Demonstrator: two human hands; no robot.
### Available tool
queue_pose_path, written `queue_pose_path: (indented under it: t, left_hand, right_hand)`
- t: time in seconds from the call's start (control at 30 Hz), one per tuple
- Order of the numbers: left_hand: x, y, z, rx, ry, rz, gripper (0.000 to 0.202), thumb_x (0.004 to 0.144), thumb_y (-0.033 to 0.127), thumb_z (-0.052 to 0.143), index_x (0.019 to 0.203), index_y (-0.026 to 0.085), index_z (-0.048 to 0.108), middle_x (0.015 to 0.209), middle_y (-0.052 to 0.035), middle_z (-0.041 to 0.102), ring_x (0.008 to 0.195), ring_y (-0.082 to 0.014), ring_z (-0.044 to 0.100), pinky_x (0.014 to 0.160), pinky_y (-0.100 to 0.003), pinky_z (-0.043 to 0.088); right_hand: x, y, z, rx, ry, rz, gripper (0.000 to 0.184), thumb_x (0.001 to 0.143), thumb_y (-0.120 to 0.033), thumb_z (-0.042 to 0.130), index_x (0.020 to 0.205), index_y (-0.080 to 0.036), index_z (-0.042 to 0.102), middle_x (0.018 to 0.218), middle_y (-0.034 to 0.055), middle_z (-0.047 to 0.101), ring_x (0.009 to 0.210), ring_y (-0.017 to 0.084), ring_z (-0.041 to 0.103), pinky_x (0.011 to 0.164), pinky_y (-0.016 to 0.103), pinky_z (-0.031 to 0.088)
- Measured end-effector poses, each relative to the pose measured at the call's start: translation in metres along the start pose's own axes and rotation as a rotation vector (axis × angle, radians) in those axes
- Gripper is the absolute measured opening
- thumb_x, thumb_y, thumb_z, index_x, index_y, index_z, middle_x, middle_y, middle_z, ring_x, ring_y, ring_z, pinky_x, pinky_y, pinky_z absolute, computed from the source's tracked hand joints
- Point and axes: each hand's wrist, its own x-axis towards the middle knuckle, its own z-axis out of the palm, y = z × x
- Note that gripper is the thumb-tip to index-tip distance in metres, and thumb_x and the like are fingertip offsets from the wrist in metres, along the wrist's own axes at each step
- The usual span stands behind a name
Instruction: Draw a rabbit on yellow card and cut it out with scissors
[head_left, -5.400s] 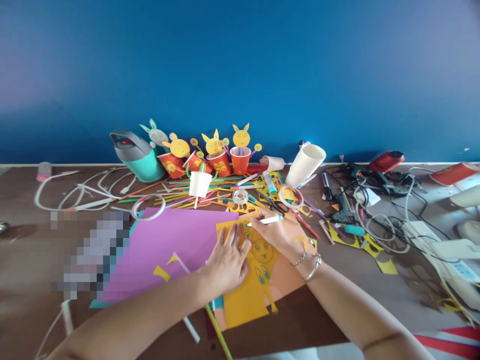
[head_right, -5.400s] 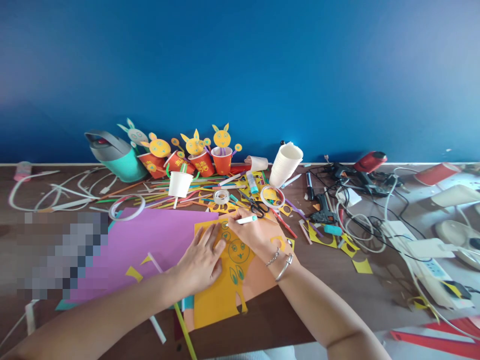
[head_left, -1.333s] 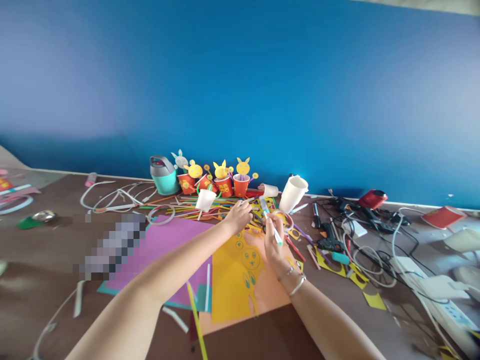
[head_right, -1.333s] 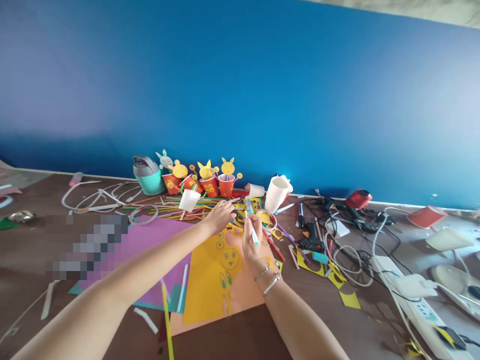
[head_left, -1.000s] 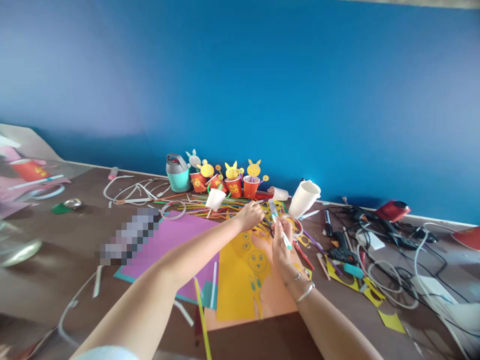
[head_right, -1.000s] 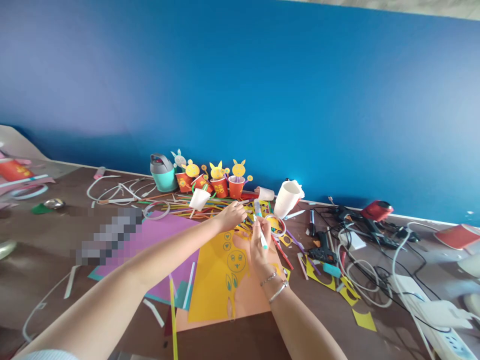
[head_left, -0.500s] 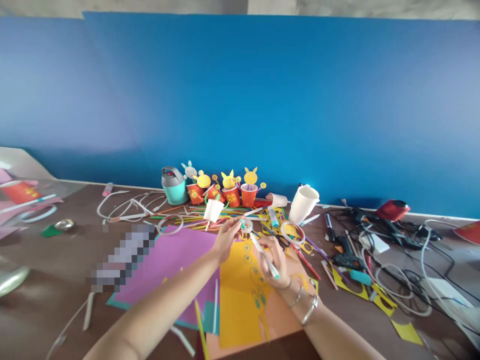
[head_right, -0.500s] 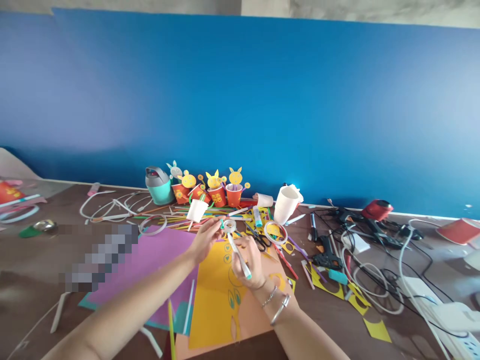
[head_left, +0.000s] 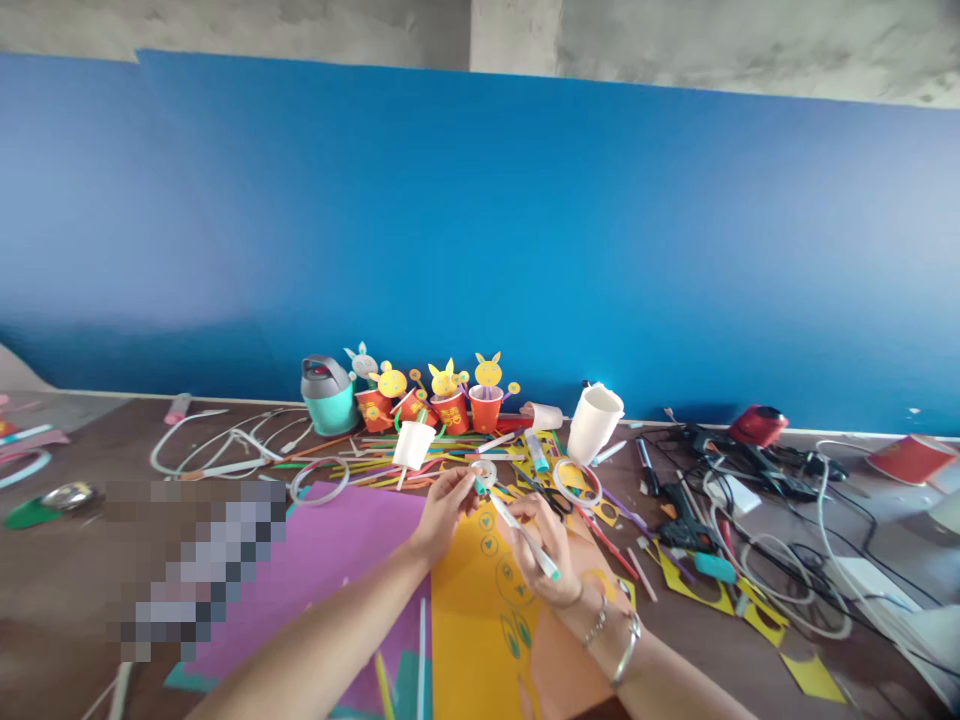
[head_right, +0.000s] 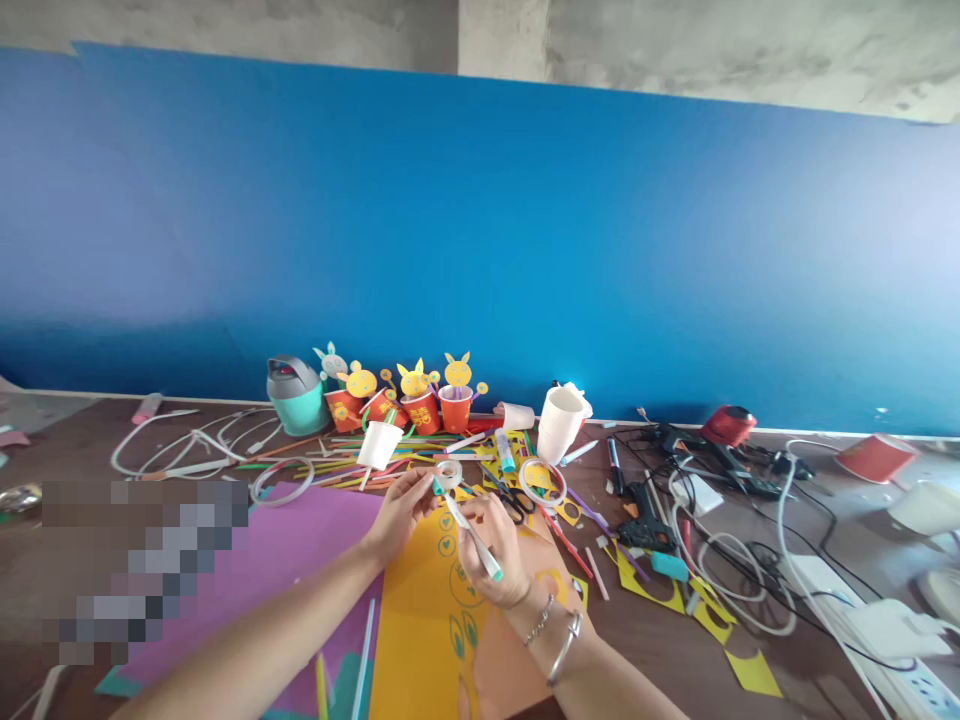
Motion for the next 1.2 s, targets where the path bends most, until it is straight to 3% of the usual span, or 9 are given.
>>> queue_pose_path:
  t: [0.13,0.53,0.67,0.87,1.2]
  left_hand:
    - [0.003,-0.002,-0.001,0.016,-0.018,0.012,0.04,0.063,0.048,0.078,0.079,0.013,0.067,0.058,0.0027,0.057,0.049,-0.0069,0.05,0.049,-0.02,0.034]
    - [0.006,-0.006,-0.005,0.031,-0.028,0.05,0.04,0.065,0.048,0.078,0.082,0.015,0.063,0.056,0.0022,0.06,0.05,-0.0084,0.055,0.049,-0.019,0.035]
    - [0.005,-0.003,-0.003,0.03,-0.016,0.044,0.04,0.065,0.049,0.077,0.079,0.015,0.061,0.058,0.0015,0.062,0.051,-0.0084,0.056,0.05,-0.019,0.036]
    - [0.005,-0.002,-0.002,0.021,-0.014,0.034,0.041,0.063,0.049,0.078,0.077,0.015,0.061,0.056,0.002,0.061,0.05,-0.0082,0.056,0.049,-0.019,0.035]
    - [0.005,-0.002,-0.002,0.028,-0.013,0.049,0.04,0.064,0.049,0.078,0.078,0.015,0.062,0.057,0.0015,0.063,0.05,-0.0085,0.057,0.049,-0.019,0.036]
  right_hand:
    - [-0.002,0.006,0.0,0.021,-0.066,0.012,0.009,0.088,-0.022,0.048,0.089,-0.021,0.056,0.08,0.0023,0.059,0.071,0.016,0.056,0.067,0.03,0.049]
    - [-0.001,0.01,0.004,0.059,-0.077,-0.04,0.017,0.088,-0.019,0.049,0.102,-0.022,0.057,0.09,0.0054,0.061,0.079,0.019,0.058,0.07,0.031,0.049]
    - [-0.001,0.008,0.002,0.079,-0.06,-0.01,0.017,0.089,-0.019,0.047,0.101,-0.023,0.058,0.091,0.0057,0.062,0.082,0.02,0.06,0.074,0.033,0.049]
    - [-0.001,0.008,0.002,0.085,-0.081,0.062,0.007,0.088,-0.021,0.049,0.089,-0.021,0.056,0.08,0.0028,0.059,0.07,0.016,0.055,0.066,0.03,0.047]
    - [-0.004,0.016,0.004,0.128,-0.059,0.124,0.007,0.089,-0.023,0.05,0.092,-0.021,0.057,0.084,0.0029,0.06,0.076,0.016,0.058,0.069,0.029,0.048]
